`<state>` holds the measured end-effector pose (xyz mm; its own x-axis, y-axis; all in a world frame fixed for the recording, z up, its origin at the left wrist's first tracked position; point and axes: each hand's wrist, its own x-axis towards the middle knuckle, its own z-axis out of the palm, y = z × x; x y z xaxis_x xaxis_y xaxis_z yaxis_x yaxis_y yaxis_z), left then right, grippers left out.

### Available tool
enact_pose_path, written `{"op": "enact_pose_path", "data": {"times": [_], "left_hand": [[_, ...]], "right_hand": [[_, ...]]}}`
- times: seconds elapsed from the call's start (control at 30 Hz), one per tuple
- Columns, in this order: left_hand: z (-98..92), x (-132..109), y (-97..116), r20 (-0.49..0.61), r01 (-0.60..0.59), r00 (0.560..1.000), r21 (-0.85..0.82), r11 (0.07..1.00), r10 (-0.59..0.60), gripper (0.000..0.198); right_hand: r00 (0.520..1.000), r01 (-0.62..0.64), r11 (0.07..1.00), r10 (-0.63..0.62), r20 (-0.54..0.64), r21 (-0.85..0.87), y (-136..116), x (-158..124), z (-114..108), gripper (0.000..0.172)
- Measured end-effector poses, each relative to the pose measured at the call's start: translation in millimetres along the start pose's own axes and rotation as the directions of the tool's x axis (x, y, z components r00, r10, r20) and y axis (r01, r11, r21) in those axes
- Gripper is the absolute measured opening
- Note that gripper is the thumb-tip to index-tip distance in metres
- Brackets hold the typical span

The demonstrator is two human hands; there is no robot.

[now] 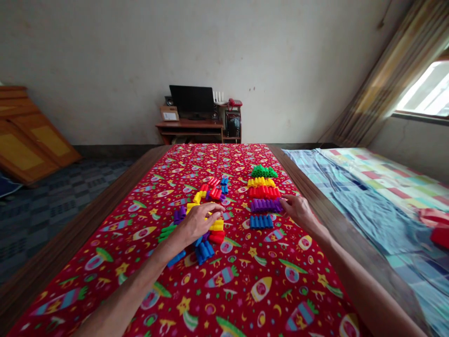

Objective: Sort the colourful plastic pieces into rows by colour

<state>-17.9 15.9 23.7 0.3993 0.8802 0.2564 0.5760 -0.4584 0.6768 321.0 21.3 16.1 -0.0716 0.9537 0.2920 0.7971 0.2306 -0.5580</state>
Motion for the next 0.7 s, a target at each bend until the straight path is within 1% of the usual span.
{"op": "enact_pose_path", "data": {"times": [0.13,0.23,0.3,0.37,0.43,0.5,0.57,0.63,0.7], "left_hand": [[-6.2,0,-2,-0.019,-0.010,1.000,0.049,0.999,0.010,0.028],[-12.4,-1,-1,0.015,-0.011,1.000,0.104,0.995,0.010,0.025],[-17.8,-1,-5,0.024,-0.005,1.000,0.156,0.988,0.002,0.025],[-23.4,1,-13,-0.012,0.017,1.000,0.225,0.974,-0.015,0.025],[-27.8,3,-25,-0.072,0.051,0.997,0.291,0.955,-0.032,0.025],[-28.8,5,-38,-0.127,0.081,0.991,0.338,0.938,-0.039,0.026],[-25.9,6,-48,-0.149,0.074,0.989,0.361,0.930,-0.021,0.027],[-20.5,6,-54,-0.142,0.035,0.990,0.365,0.931,0.018,0.029],[-15.4,5,-59,-0.130,0.004,0.990,0.367,0.930,0.047,0.029]], "right_hand": [[0.993,0.084,0.985,-0.095,-0.065,-0.150,6,-4,7,0.034],[0.985,0.136,0.958,-0.158,-0.066,-0.251,9,-7,9,0.034],[0.983,0.151,0.947,-0.175,-0.061,-0.283,10,-9,8,0.035],[0.983,0.147,0.945,-0.172,-0.061,-0.292,10,-9,4,0.037],[0.985,0.126,0.949,-0.155,-0.079,-0.289,6,-8,-2,0.038],[0.985,0.122,0.958,-0.150,-0.090,-0.261,-3,-6,-9,0.038],[0.981,0.153,0.968,-0.172,-0.086,-0.199,-18,-2,-11,0.037],[0.974,0.212,0.968,-0.221,-0.056,-0.131,-38,6,-6,0.034],[0.955,0.298,0.949,-0.297,0.022,-0.107,-61,16,10,0.031]]}}
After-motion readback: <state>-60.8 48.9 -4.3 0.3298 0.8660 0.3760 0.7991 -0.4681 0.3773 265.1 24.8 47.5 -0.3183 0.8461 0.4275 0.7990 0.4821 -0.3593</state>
